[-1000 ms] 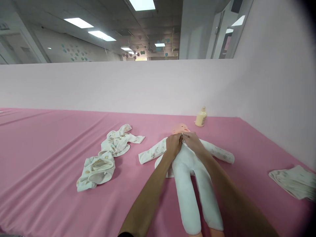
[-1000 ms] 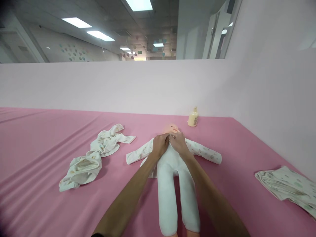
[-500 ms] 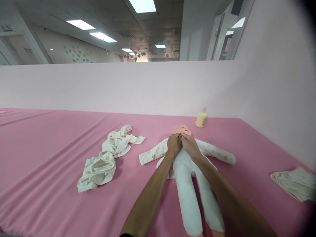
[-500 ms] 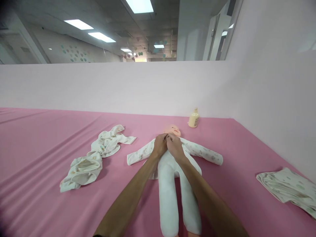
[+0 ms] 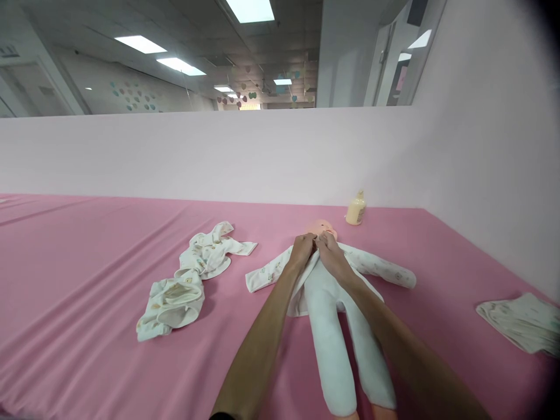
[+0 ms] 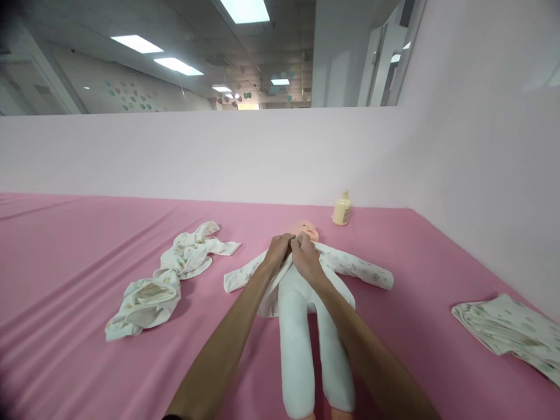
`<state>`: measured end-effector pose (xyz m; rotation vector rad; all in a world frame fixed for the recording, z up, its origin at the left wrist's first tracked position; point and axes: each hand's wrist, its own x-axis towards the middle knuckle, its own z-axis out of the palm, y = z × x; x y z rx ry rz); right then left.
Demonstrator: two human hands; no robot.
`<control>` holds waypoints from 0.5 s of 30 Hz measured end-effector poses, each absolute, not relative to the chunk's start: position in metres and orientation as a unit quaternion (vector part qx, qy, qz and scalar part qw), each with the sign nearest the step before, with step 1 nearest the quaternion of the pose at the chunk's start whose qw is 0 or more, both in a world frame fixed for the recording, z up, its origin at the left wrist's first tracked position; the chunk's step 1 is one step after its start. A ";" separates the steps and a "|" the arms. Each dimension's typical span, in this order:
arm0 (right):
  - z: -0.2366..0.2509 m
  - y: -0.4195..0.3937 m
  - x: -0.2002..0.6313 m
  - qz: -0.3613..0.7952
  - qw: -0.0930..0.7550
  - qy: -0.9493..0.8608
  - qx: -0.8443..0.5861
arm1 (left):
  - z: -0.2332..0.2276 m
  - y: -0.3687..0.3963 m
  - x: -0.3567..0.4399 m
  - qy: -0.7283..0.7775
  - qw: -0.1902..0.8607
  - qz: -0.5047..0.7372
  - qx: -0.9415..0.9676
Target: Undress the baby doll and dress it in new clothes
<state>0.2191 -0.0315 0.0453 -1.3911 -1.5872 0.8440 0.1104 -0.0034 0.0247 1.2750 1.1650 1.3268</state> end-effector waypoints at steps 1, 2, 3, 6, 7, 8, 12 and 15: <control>0.045 -0.032 0.219 0.338 0.418 -0.637 -0.552 | 0.024 -0.003 0.110 0.471 0.467 0.544 0.514; 0.045 -0.033 0.219 0.339 0.415 -0.640 -0.551 | 0.023 -0.002 0.109 0.466 0.460 0.547 0.521; 0.044 -0.033 0.220 0.338 0.410 -0.644 -0.551 | 0.022 -0.001 0.109 0.458 0.448 0.551 0.534; 0.044 -0.033 0.220 0.326 0.389 -0.663 -0.550 | 0.018 0.001 0.108 0.444 0.424 0.551 0.565; 0.043 -0.032 0.220 0.316 0.382 -0.670 -0.552 | 0.017 0.001 0.107 0.447 0.427 0.547 0.565; 0.043 -0.031 0.221 0.299 0.375 -0.679 -0.556 | 0.017 0.000 0.107 0.452 0.433 0.542 0.561; 0.040 -0.028 0.223 0.174 0.321 -0.725 -0.583 | 0.025 -0.006 0.106 0.468 0.451 0.533 0.542; 0.038 -0.027 0.226 0.075 0.281 -0.755 -0.587 | 0.032 -0.010 0.102 0.481 0.460 0.507 0.547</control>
